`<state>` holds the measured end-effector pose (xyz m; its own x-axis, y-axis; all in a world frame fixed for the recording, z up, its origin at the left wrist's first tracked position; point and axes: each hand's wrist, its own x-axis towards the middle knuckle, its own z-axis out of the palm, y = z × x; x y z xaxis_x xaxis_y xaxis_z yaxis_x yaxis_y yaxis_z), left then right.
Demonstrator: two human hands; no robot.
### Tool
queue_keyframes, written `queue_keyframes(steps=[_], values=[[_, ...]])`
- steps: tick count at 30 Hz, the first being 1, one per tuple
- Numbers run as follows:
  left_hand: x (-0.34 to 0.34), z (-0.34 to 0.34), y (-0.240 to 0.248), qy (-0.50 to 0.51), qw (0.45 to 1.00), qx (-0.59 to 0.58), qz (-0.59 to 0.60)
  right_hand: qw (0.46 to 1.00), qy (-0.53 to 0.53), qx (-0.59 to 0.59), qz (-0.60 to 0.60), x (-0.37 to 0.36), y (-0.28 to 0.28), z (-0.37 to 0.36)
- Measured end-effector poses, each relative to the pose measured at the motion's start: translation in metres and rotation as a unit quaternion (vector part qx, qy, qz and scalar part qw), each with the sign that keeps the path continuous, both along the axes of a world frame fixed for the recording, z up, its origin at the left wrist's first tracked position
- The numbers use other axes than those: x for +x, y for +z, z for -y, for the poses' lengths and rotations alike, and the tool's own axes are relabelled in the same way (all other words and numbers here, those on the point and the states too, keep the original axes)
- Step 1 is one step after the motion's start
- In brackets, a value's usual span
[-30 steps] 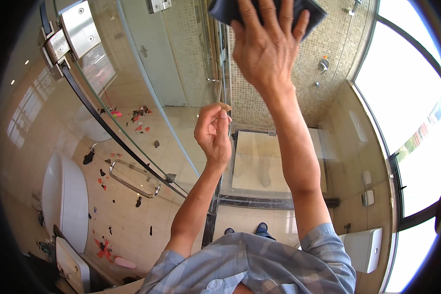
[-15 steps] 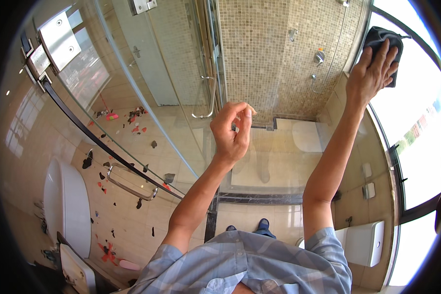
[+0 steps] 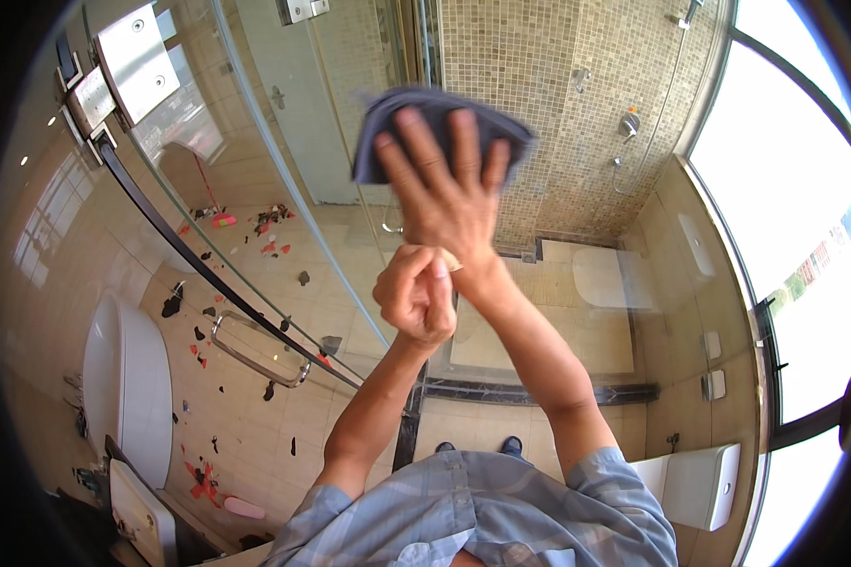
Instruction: The person kneels on the bathroom floor and wipes the glass shower door and its metal track with a cloth. They repeatedly rub the track and glass surfaces to remove residue.
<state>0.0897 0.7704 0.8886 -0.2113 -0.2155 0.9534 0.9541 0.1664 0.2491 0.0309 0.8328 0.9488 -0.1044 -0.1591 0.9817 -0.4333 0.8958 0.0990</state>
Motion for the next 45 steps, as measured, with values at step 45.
queue_keyframes(steps=[45], values=[[0.016, -0.192, -0.024, -0.132, 0.968, 0.109, 0.184, 0.977, -0.15, -0.149, 0.033, 0.078, -0.1, -0.363]])
